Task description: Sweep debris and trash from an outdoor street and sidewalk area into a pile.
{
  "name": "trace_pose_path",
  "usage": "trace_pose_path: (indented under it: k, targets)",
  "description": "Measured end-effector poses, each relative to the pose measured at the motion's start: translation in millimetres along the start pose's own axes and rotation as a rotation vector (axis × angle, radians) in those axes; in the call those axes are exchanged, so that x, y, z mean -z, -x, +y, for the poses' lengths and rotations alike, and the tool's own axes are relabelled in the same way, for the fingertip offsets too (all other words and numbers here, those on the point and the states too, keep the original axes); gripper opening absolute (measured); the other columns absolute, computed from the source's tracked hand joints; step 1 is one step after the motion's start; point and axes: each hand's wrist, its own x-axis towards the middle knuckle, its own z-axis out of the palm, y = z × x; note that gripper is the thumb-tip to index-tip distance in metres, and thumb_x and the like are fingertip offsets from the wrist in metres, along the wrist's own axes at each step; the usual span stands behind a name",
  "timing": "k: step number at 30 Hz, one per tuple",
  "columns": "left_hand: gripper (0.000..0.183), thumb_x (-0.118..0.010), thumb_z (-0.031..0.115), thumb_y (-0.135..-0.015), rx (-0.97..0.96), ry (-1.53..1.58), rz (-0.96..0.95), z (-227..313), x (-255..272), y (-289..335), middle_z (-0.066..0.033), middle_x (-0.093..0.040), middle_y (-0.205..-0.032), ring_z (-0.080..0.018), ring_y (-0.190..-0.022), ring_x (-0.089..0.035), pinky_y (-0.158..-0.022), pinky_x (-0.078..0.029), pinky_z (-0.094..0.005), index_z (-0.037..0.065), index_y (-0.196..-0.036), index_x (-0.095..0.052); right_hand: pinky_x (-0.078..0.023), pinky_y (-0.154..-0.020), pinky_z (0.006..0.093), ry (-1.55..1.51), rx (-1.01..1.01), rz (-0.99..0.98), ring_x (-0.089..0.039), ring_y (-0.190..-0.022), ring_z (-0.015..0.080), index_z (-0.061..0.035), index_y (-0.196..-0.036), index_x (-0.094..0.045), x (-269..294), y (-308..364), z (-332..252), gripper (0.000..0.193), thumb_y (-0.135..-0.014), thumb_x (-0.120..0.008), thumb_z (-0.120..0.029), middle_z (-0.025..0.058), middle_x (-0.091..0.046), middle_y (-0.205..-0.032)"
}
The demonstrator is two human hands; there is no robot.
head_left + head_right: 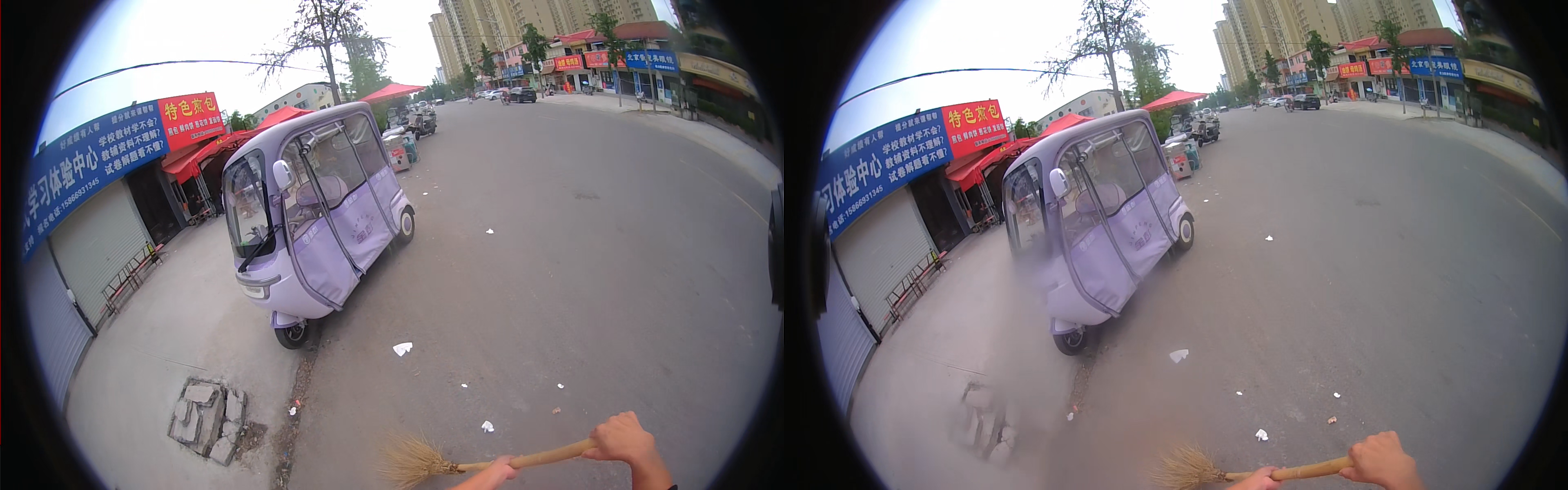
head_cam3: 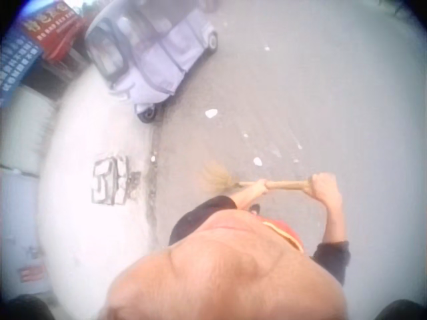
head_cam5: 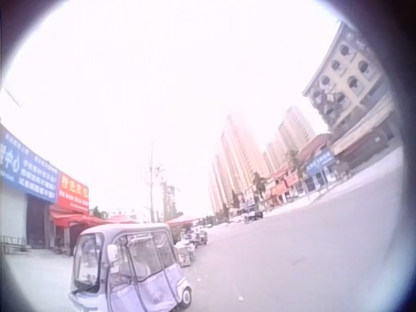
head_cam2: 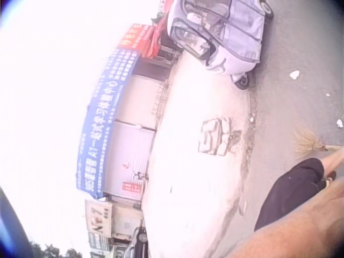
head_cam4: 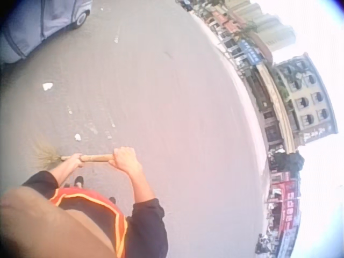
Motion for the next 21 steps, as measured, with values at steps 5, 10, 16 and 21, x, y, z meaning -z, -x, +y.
trace_pose_path:
  k: [5,10,16,21]
  targets:
    - [0.026,-0.040,0.009,-0.075,0.148,-0.047,-0.011,-12,-52,48,-0.0173,-0.044,-0.086,-0.0283,-0.073,-0.049,-0.065,-0.044,-0.0370,-0.004,-0.096,-0.031,-0.033,-0.060,0.0284,-0.152,-0.206,0.100,-0.049,-0.051,0.0182,-0.0145,-0.071,-0.060,-10,29,3,0.033,-0.059,-0.054,-0.045,0.0043,-0.049,-0.048]
    - [0.027,-0.042,0.005,-0.074,0.078,-0.272,-0.058,-27,-64,86,-0.0173,-0.041,-0.088,-0.0293,-0.076,-0.047,-0.068,-0.043,-0.0395,-0.003,-0.096,-0.030,-0.035,-0.060,0.0297,-0.343,-0.402,0.239,-0.050,-0.054,0.0190,-0.0126,-0.069,-0.060,-67,85,-12,0.039,-0.057,-0.054,-0.050,0.0052,-0.051,-0.048]
    - [0.020,-0.045,0.006,-0.073,0.182,-0.516,-0.085,-61,5,102,-0.0118,-0.043,-0.081,-0.0255,-0.072,-0.047,-0.066,-0.043,-0.0399,0.002,-0.091,-0.035,-0.039,-0.064,0.0359,-0.788,-0.665,-0.061,-0.050,-0.077,0.0305,-0.0031,-0.098,-0.045,-192,174,-69,0.035,-0.070,-0.050,-0.022,0.0193,-0.051,-0.085]
    - [0.013,-0.046,0.008,-0.072,0.195,-0.846,0.183,-109,114,94,-0.0075,-0.044,-0.074,-0.0204,-0.069,-0.049,-0.063,-0.044,-0.0370,0.006,-0.083,-0.040,-0.040,-0.060,0.0346,-0.787,-0.947,-0.111,-0.052,-0.072,0.0292,-0.0031,-0.094,-0.049,-289,246,-226,0.033,-0.068,-0.053,-0.024,0.0185,-0.053,-0.078]
